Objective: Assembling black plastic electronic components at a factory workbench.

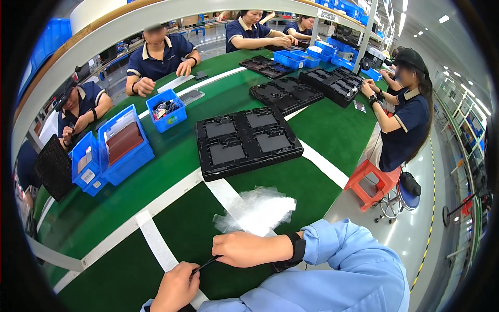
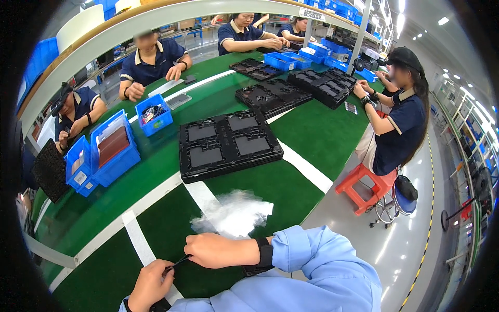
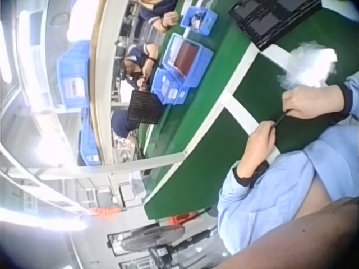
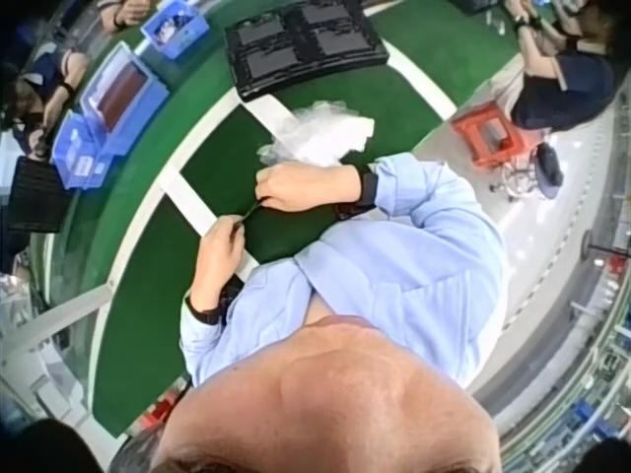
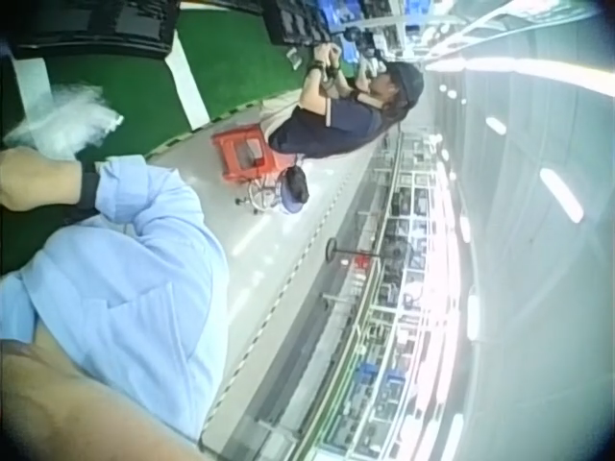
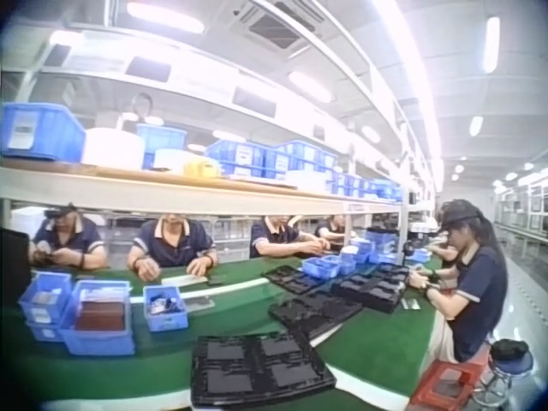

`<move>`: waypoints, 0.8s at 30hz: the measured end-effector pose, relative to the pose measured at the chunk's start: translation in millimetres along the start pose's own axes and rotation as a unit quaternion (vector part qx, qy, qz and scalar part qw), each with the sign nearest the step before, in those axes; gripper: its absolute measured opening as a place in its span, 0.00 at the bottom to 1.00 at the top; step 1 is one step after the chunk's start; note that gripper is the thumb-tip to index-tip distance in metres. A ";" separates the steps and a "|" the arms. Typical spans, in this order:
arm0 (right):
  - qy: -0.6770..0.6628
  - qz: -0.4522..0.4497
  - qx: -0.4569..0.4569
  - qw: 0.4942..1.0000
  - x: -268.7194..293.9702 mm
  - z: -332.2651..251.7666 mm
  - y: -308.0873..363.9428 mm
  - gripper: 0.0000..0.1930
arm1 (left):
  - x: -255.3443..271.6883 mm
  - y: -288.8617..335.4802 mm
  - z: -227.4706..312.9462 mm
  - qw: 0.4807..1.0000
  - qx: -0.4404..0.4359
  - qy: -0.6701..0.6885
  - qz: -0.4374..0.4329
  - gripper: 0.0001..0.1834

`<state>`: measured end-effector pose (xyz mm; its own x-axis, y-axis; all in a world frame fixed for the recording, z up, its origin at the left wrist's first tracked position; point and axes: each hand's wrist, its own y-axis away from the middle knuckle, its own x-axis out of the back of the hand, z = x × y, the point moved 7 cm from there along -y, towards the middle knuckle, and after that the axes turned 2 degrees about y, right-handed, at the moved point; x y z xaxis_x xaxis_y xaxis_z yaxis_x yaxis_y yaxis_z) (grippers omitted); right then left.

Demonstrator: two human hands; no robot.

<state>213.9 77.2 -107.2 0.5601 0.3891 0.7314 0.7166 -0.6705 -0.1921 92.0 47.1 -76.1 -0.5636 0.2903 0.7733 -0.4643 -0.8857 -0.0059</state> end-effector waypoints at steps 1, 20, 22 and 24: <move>0.006 -0.004 -0.009 1.000 0.4 0.0 -0.1 0.07 | 0.7 0.1 3.1 1.000 -0.009 -0.005 0.004 0.07; 0.027 -0.021 0.031 0.999 0.1 -9.4 -1.3 0.09 | -1.2 2.1 9.1 0.999 -0.024 -0.040 0.021 0.12; 0.034 -0.032 0.035 0.998 -3.6 -10.5 -1.6 0.08 | -2.5 4.6 8.4 0.999 -0.022 -0.045 0.016 0.11; 0.042 -0.040 0.039 0.998 -4.8 -9.1 -2.5 0.08 | -2.3 4.8 6.9 0.998 -0.024 -0.052 0.011 0.11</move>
<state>205.6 71.2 -104.3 0.4649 0.3825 0.7985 0.7893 -0.5876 -0.1781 95.7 39.7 -73.5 -0.5014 0.2305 0.8339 -0.4861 -0.8724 -0.0511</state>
